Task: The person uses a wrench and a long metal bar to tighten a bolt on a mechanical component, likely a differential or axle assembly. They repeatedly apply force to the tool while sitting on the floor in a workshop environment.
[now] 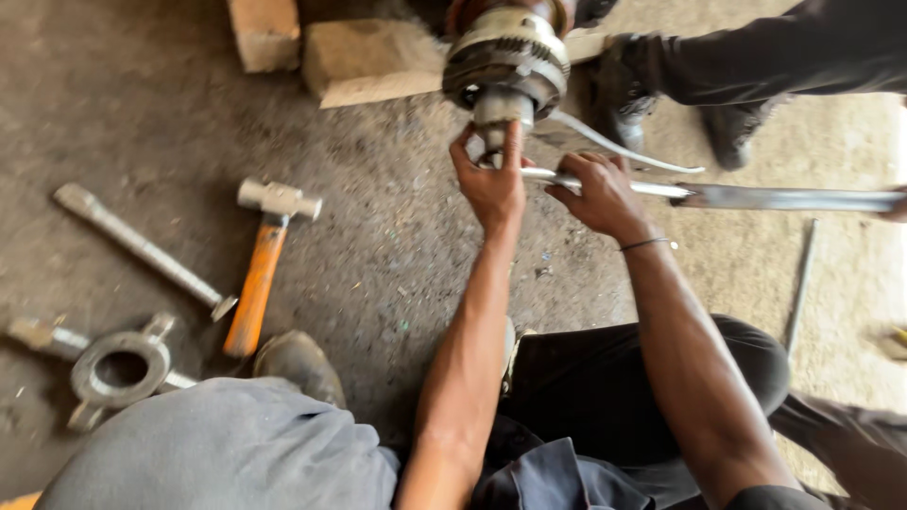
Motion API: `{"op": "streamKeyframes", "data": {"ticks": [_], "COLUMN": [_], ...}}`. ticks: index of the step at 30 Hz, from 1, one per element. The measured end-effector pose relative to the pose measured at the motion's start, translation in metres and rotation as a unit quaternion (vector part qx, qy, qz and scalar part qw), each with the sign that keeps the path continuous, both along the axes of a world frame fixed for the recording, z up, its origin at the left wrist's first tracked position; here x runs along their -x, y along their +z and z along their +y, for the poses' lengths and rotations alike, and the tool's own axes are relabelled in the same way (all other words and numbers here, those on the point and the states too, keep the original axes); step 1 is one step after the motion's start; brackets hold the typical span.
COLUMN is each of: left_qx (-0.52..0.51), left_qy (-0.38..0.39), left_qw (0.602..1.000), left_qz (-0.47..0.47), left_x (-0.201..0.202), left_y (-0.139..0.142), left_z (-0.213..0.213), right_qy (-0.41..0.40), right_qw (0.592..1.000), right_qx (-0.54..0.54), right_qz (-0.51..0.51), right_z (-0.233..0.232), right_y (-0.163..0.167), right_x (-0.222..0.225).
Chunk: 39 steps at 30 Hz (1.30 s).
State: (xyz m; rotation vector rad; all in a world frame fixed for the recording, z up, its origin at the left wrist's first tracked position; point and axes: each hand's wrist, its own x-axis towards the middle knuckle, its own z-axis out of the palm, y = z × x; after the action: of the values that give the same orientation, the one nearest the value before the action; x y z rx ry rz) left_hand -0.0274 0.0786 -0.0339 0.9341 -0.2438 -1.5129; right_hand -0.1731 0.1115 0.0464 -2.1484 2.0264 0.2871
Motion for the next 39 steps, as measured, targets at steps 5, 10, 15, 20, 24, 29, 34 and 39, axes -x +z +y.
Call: {"op": "streamKeyframes", "data": {"ticks": [5,10,15,20,24,29,34,39], "left_qx": [0.013,0.050,0.026,-0.007,-0.053,-0.025,-0.061,-0.033], "left_qy": [0.041,0.024,0.029,0.038,0.055,0.043,0.035,0.032], "left_qw": [0.997,0.993,0.991,0.983,0.961,0.954,0.976,0.992], "left_qz": [0.063,0.108,0.126,0.181,0.264,0.296,0.207,0.113], "left_x": [0.001,-0.001,-0.003,-0.003,-0.001,-0.017,-0.046,-0.061], "left_y": [-0.010,-0.030,-0.052,-0.064,-0.067,-0.074,-0.086,-0.091], "left_z": [0.035,0.048,0.056,0.061,0.056,0.052,0.048,0.039], "right_qy": [-0.007,-0.032,-0.042,0.065,0.125,0.103,-0.044,-0.051], "right_qw": [0.993,0.979,0.970,0.968,0.963,0.968,0.968,0.960], "right_qx": [-0.111,-0.198,-0.237,-0.132,-0.017,-0.064,-0.232,-0.274], "right_qz": [0.029,0.040,0.042,0.205,0.238,0.222,0.090,0.029], "right_z": [0.018,0.036,0.045,0.046,0.045,0.037,0.029,0.025], "right_y": [0.007,0.014,0.034,0.071,0.092,0.084,0.045,0.010], "right_x": [-0.007,-0.015,-0.038,-0.072,-0.086,-0.077,-0.059,-0.049]}}
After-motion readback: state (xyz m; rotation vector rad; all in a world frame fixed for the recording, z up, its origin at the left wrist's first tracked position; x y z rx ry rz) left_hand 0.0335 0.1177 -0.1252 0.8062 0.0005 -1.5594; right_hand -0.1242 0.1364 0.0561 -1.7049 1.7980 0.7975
